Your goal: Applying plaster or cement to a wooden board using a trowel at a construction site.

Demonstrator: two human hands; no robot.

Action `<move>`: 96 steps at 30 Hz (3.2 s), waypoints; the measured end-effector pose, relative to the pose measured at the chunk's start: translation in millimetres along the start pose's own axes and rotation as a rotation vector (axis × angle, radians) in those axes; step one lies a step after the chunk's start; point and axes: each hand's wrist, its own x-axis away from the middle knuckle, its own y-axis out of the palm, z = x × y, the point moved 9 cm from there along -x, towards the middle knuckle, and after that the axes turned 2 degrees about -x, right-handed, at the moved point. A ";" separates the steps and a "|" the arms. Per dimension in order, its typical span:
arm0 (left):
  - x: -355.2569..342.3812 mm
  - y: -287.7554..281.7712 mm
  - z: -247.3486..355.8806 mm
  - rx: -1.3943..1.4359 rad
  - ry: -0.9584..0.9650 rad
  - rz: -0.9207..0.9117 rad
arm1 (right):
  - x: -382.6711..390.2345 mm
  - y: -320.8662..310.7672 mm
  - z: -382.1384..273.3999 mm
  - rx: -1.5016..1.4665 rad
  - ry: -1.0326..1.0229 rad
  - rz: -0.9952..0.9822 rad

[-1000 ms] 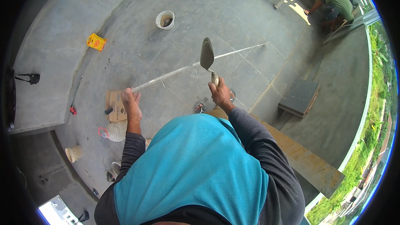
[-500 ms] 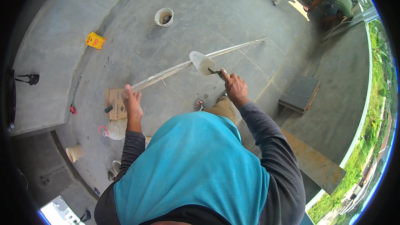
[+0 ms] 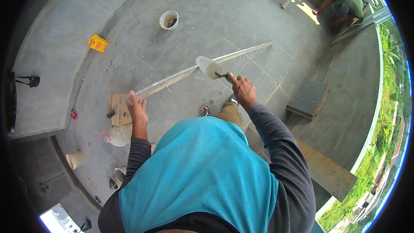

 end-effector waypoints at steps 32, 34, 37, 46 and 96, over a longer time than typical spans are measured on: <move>-4.9 15.5 11.5 0.011 0.042 -0.038 | -16.9 25.3 16.5 -0.573 0.172 0.198; -4.2 13.3 9.9 0.010 0.042 -0.031 | -11.1 26.3 26.4 -0.309 0.287 0.034; -3.9 11.8 3.9 0.016 0.014 -0.043 | -8.6 4.2 9.4 -0.162 0.177 0.042; -3.1 9.1 -1.9 -0.004 -0.017 -0.032 | -3.0 -2.2 9.1 -0.048 0.128 0.040; -10.5 6.5 -5.3 0.066 -0.090 0.007 | -26.1 -5.1 -6.2 0.058 0.022 0.037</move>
